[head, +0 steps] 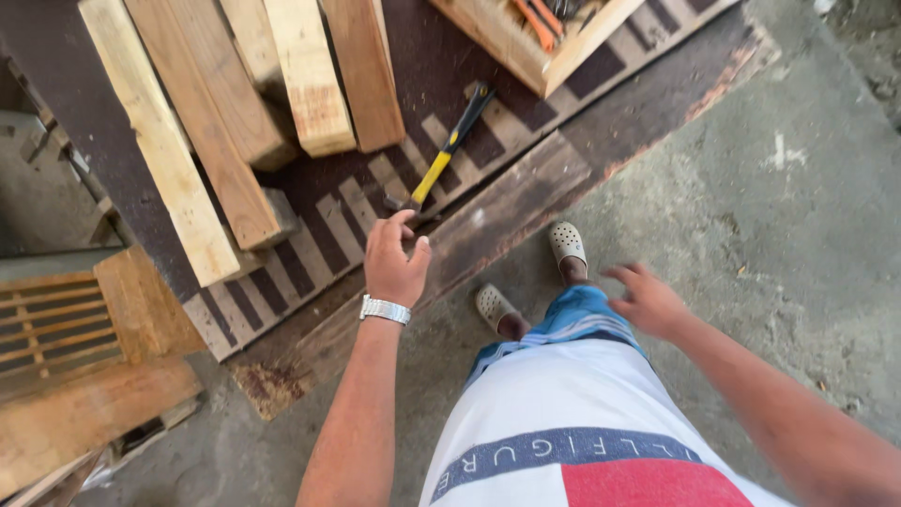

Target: The person picks up small wooden blocks and a plank on a workbench, positions them, and uses a claw hammer to drive nails into the wood, hammering at several spots and repositioning the pieces between strikes.

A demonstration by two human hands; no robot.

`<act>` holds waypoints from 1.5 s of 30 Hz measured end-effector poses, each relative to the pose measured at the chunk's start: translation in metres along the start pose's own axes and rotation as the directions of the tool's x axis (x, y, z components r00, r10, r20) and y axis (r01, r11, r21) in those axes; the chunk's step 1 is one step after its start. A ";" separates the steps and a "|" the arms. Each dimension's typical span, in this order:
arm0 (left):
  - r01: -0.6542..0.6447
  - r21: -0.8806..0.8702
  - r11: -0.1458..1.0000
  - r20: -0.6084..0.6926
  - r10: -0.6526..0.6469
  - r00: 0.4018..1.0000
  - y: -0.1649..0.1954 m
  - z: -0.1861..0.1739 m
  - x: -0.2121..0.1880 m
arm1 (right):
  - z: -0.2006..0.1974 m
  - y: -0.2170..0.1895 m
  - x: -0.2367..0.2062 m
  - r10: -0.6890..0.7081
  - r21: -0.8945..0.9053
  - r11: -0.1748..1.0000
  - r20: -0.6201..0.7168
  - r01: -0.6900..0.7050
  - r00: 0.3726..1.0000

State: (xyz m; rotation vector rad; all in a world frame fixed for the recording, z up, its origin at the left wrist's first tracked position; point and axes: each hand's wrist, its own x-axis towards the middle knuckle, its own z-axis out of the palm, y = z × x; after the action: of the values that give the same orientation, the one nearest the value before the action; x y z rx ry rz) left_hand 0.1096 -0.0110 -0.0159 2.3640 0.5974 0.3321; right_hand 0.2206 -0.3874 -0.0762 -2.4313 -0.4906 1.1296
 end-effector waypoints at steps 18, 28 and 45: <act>-0.239 0.453 0.859 0.326 0.090 0.941 0.188 0.244 0.390 | -0.179 0.140 0.095 0.347 0.875 -0.057 0.469 -0.480 0.813; 0.038 0.257 0.966 0.193 -0.090 0.977 0.168 0.237 0.392 | -0.313 0.166 0.137 0.152 0.747 0.532 0.378 -0.398 0.913; -0.152 -0.984 0.091 -0.151 -0.879 0.451 0.172 0.017 -0.165 | -0.120 -0.293 0.227 -0.618 -0.558 0.011 0.648 0.830 0.444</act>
State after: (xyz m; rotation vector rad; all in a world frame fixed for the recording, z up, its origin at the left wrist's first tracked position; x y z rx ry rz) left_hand 0.0305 -0.2182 0.0725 0.4939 1.0693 1.1217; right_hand 0.4115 -0.0560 -0.0032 -1.9124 -2.6234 0.6321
